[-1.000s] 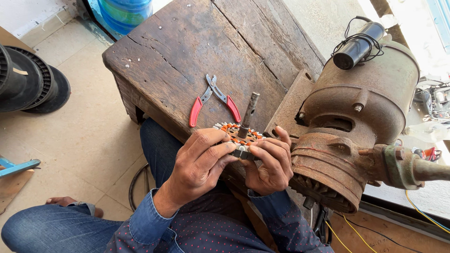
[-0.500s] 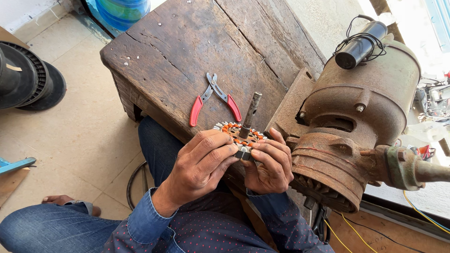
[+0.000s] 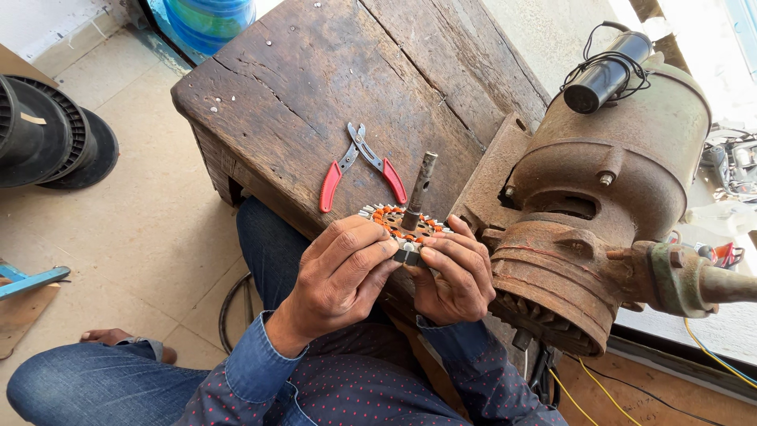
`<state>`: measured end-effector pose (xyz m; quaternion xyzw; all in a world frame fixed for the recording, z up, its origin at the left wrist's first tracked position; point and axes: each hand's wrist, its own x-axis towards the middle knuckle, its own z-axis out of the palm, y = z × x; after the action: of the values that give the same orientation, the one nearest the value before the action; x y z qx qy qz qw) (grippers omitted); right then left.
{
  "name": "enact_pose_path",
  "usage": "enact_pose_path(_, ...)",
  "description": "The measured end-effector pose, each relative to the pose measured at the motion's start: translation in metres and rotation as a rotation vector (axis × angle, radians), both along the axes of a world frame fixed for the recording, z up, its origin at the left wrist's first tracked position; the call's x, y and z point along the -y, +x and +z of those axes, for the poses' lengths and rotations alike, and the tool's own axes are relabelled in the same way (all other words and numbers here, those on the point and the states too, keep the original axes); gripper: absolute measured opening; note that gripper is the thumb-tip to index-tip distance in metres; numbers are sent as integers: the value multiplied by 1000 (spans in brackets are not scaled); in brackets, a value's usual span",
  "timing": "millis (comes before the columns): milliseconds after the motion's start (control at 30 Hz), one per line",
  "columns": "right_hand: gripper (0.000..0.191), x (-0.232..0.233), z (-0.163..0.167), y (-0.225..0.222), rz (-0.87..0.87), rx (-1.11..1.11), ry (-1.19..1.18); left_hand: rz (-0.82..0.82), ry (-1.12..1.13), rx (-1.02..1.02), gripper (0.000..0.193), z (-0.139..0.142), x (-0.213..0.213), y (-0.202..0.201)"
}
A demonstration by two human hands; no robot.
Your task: The person inserts small white rectangular pieces into the slots of a motor stator while seated at a workbench. After completing the insertion, the person stands, carries the stator to a winding machine, mounts it onto the machine's spindle, and operates the machine's digital control panel.
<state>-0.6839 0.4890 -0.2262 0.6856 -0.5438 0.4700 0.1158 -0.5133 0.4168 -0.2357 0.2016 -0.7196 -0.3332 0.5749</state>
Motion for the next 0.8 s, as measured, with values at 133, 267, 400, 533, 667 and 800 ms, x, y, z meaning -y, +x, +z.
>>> enact_pose_path(133, 28, 4, 2, 1, -5, 48, 15, 12, 5, -12, 30, 2, 3, -2)
enact_pose_path(267, 29, 10, 6, 4, -26, 88, 55, -12, 36, 42, 35, 9, 10, -1)
enact_pose_path(400, 27, 17, 13, 6, -6, 106, 118, -25, 65, 111, 42, 17, 20, 0)
enact_pose_path(533, 25, 23, 17, 9, -40, 114, 147, -26, 65, 136, 42, 20, 27, 1)
enact_pose_path(667, 25, 29, 17, 11, -34, 127, 137, -14, 69, 150, 41, 20, 31, 0)
enact_pose_path(800, 26, 32, 17, 10, -26, 145, 153, -21, 66, 144, 40, 19, 34, 0)
